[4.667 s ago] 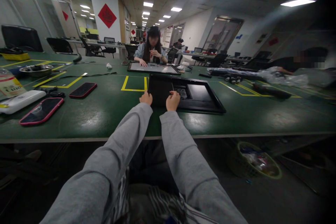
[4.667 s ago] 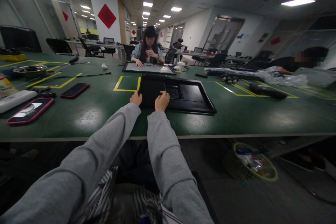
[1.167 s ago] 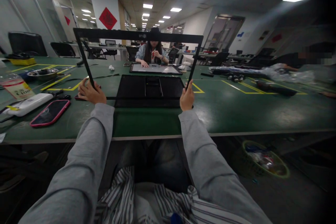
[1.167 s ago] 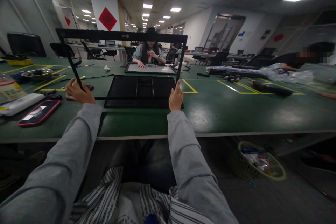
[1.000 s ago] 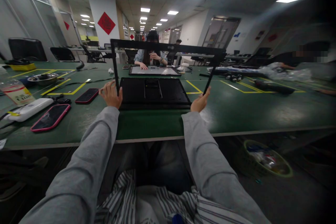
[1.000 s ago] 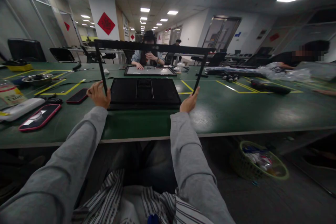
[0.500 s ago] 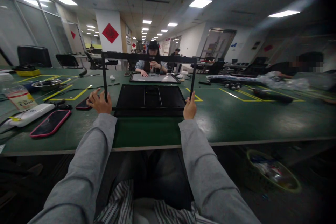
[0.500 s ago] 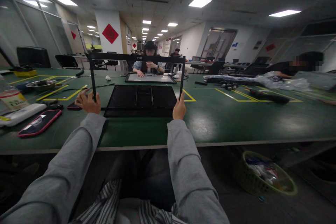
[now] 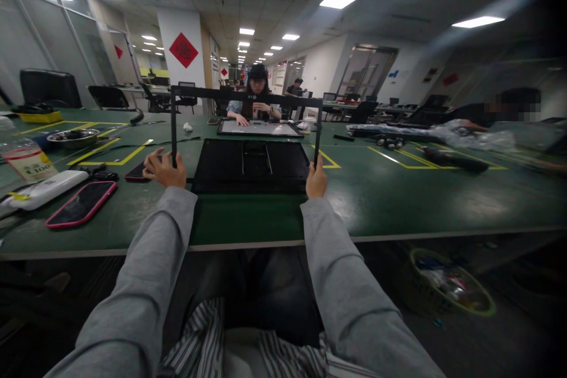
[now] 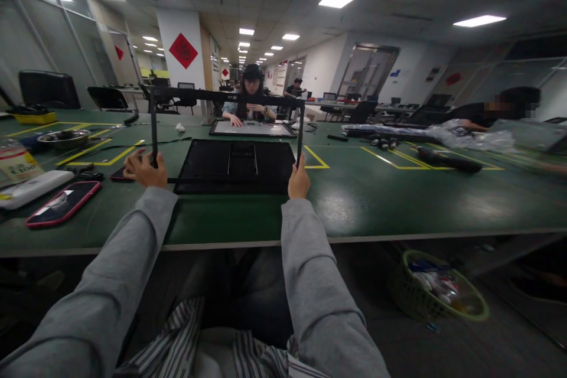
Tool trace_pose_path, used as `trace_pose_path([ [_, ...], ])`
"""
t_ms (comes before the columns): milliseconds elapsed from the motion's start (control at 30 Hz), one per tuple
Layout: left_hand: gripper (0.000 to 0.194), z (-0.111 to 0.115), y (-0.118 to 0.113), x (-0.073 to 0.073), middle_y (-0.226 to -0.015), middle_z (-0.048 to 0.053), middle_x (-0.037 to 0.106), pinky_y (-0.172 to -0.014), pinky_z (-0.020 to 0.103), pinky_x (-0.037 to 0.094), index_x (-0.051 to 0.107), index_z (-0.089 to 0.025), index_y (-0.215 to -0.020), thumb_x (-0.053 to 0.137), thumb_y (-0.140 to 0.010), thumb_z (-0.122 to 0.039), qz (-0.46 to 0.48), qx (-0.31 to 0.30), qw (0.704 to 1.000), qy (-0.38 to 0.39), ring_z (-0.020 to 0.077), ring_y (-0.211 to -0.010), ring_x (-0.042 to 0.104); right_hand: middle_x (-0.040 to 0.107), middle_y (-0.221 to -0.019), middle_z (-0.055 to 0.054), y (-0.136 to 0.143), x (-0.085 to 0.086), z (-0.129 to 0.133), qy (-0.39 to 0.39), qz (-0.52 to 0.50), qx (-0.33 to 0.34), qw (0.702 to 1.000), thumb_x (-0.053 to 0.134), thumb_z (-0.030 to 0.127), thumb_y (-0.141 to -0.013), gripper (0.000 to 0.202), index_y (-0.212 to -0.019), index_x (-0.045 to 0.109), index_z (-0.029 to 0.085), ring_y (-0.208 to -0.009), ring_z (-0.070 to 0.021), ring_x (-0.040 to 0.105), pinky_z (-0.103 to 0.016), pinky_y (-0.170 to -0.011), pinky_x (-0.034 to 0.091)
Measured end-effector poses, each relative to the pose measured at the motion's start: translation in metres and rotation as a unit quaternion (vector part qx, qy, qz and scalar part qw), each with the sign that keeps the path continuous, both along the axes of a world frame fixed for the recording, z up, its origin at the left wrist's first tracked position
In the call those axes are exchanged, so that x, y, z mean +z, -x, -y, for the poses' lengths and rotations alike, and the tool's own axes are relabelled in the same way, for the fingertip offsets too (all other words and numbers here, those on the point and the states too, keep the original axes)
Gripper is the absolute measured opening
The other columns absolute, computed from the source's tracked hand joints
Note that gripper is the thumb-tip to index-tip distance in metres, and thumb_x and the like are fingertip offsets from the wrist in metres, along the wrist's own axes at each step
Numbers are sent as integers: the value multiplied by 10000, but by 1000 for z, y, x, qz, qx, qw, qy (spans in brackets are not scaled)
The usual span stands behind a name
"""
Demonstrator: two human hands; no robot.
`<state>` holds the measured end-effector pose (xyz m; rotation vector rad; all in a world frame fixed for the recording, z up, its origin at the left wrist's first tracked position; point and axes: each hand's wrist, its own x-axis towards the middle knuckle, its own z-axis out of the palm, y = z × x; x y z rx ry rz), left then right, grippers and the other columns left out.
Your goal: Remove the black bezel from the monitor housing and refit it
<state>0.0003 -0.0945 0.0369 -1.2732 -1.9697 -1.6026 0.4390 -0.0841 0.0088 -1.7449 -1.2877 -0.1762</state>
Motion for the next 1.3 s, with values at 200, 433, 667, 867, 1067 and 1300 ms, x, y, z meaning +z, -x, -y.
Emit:
trace_pose_path([
  [200, 350, 9, -7, 4, -1461, 173, 512, -1129, 610, 169, 659, -220, -1135, 433, -967, -429, -22, -20, 999, 38, 368, -1445, 306, 640, -1357, -150, 2, 7, 7, -10, -11, -23, 1000, 243, 367, -1038, 604, -1618, 279, 204, -1085, -294, 658, -400, -944, 478],
  [433, 371, 4, -39, -3, -1444, 184, 533, -1138, 582, 163, 649, -185, -1147, 444, -963, -432, -97, -95, 989, 51, 362, -1451, 315, 576, -1423, -186, -29, 4, 16, -87, -49, -120, 988, 161, 280, -1025, 612, -1613, 282, 159, -1205, -297, 615, -444, -984, 477],
  [667, 281, -9, -19, -16, -1418, 172, 571, -1113, 679, 161, 713, -196, -1042, 525, -911, -359, -93, -86, 981, 144, 390, -1486, 232, 654, -1331, -190, -25, -8, -1, 31, -23, -53, 998, 313, 246, -1005, 574, -1564, 403, 151, -1176, -301, 630, -445, -1016, 445],
  [867, 248, -20, -16, -29, -1348, 176, 622, -1086, 729, 189, 753, -214, -990, 557, -881, -319, -95, -62, 973, 199, 396, -1469, 250, 711, -1229, -177, -27, -14, -8, 127, -14, -54, 990, 401, 213, -994, 505, -1479, 539, 186, -1155, -295, 655, -433, -1024, 437],
  [1067, 295, -19, -15, -27, -1370, 170, 612, -1103, 734, 154, 763, -221, -1023, 526, -914, -358, -89, -78, 971, 205, 387, -1476, 240, 717, -1216, -182, -26, -14, -9, 117, -16, -48, 992, 394, 210, -986, 506, -1462, 559, 170, -1148, -306, 661, -442, -1010, 456],
  [1300, 288, -25, -11, -30, -1327, 140, 645, -1100, 727, 182, 781, -253, -989, 542, -907, -391, -86, -63, 973, 204, 391, -1451, 279, 708, -1233, -185, -25, -15, -15, 96, -38, -59, 993, 420, 237, -974, 505, -1450, 580, 185, -1146, -318, 657, -471, -1005, 468],
])
